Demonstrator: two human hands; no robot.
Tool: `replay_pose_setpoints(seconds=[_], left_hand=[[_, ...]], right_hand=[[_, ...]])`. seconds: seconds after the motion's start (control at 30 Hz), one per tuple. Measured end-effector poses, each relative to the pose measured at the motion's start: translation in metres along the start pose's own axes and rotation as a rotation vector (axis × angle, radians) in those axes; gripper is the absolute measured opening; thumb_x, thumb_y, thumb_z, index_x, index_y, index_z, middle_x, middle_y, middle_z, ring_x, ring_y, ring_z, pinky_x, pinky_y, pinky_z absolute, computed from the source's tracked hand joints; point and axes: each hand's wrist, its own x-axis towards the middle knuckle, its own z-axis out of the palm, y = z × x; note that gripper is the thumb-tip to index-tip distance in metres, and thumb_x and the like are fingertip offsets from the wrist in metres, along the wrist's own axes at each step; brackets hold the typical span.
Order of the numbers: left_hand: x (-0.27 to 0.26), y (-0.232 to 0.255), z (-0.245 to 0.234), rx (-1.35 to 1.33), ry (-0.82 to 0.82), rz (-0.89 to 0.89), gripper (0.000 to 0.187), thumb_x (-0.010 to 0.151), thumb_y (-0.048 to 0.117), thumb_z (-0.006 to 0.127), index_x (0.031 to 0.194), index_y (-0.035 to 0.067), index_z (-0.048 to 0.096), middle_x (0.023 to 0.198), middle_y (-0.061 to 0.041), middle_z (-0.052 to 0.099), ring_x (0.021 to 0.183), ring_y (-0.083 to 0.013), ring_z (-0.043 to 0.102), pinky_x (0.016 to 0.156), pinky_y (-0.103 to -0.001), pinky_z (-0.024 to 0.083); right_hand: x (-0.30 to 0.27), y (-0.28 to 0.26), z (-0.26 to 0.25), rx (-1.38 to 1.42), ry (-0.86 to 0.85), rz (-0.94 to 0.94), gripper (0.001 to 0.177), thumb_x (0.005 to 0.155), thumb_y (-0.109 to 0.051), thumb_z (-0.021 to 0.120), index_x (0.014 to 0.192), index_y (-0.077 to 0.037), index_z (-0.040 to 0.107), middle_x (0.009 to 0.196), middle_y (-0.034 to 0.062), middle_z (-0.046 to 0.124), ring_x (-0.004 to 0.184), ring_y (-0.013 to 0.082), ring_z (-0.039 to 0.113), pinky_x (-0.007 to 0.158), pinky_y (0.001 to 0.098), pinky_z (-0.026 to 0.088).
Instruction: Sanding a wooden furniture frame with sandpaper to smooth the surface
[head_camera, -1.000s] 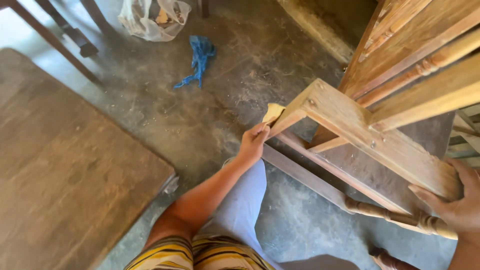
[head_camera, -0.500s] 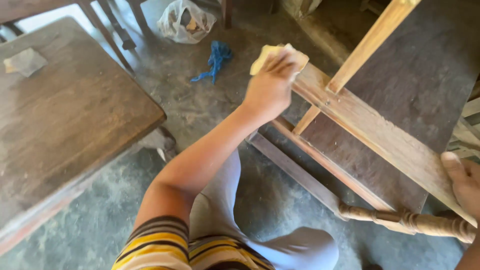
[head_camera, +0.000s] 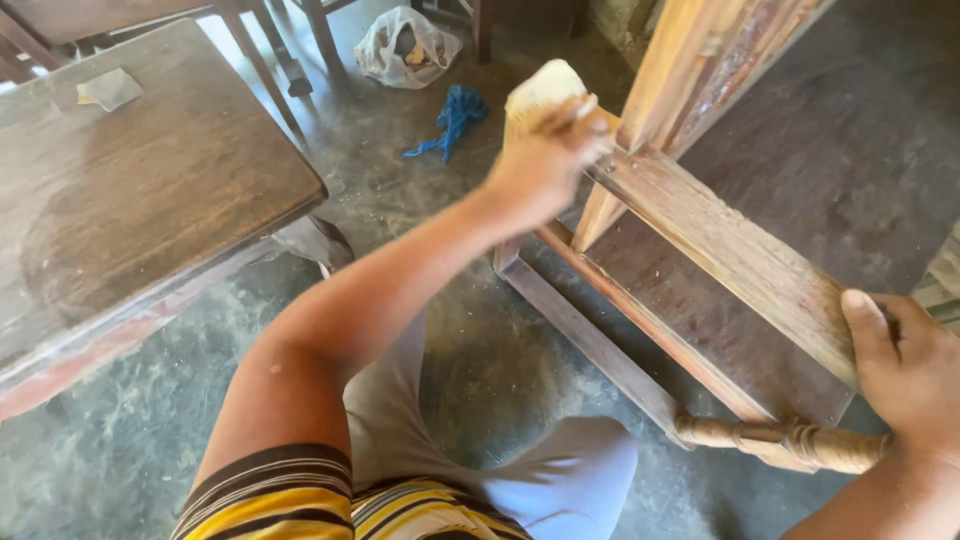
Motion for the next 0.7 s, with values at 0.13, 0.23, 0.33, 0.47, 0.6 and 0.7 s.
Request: replay_pose_setpoints(seconds=[0.13,0.23,0.33,0.47,0.6,0.7], left_hand=[[0.007,-0.030,0.028,0.208,0.331,-0.086,0.013,0.098,0.009,0.055,0.108,0.003,0.061,0.136,-0.014,0.068,0.132,-0.0391,0.058,0.121,-0.053,0.027],[-0.006,0.029,0.021,-0.492,0.046,-0.540,0.034,0.103,0.010,0.035,0.131,0.010,0.054,0.131,-0.009,0.060,0.109,-0.0205,0.067,0.092,-0.035,0.059],[-0.006,-0.004,0.055,0.089,0.366,0.074,0.034,0.092,-0.005,0.066,0.124,0.002,0.069,0.129,-0.010,0.070,0.129,-0.0283,0.059,0.119,-0.037,0.050],[-0.006,-0.016,0.058,0.137,0.397,-0.063,0.047,0.088,-0.006,0.060,0.134,0.002,0.057,0.145,-0.017,0.058,0.140,-0.0348,0.053,0.121,-0.042,0.043],[-0.022,0.043,0.060,0.212,0.425,0.162,0.039,0.097,0.028,0.077,0.121,-0.001,0.067,0.133,-0.016,0.070,0.131,-0.0314,0.064,0.120,-0.041,0.047],[-0.007,-0.024,0.053,0.214,0.348,-0.078,0.042,0.085,-0.010,0.061,0.124,0.002,0.064,0.131,-0.013,0.063,0.128,-0.0315,0.058,0.107,-0.038,0.058]], right_hand=[[-0.002,-0.006,-0.007,-0.121,0.021,-0.006,0.040,0.136,-0.034,0.069,0.134,0.004,0.081,0.078,0.0159,0.072,0.058,0.0274,0.065,0.050,0.0371,0.052],[-0.003,-0.010,-0.014,-0.184,-0.010,-0.004,0.049,0.135,-0.046,0.062,0.135,-0.001,0.081,0.087,0.0145,0.076,0.067,0.0311,0.071,0.059,0.0402,0.057],[-0.004,-0.020,-0.020,-0.190,-0.058,0.060,0.046,0.133,-0.045,0.060,0.136,-0.004,0.080,0.094,0.0164,0.080,0.073,0.0351,0.076,0.060,0.0430,0.059],[-0.005,-0.009,-0.011,-0.047,0.006,-0.061,0.036,0.133,-0.028,0.067,0.137,0.006,0.078,0.089,0.0191,0.075,0.067,0.0318,0.068,0.058,0.0398,0.054],[0.000,0.007,0.002,0.157,-0.027,-0.071,0.033,0.132,-0.015,0.067,0.139,0.016,0.073,0.092,0.0264,0.070,0.069,0.0330,0.063,0.060,0.0402,0.050],[0.000,0.017,0.009,0.215,0.022,-0.210,0.029,0.131,-0.004,0.071,0.136,0.024,0.069,0.117,0.0330,0.069,0.087,0.0381,0.064,0.077,0.0433,0.053]])
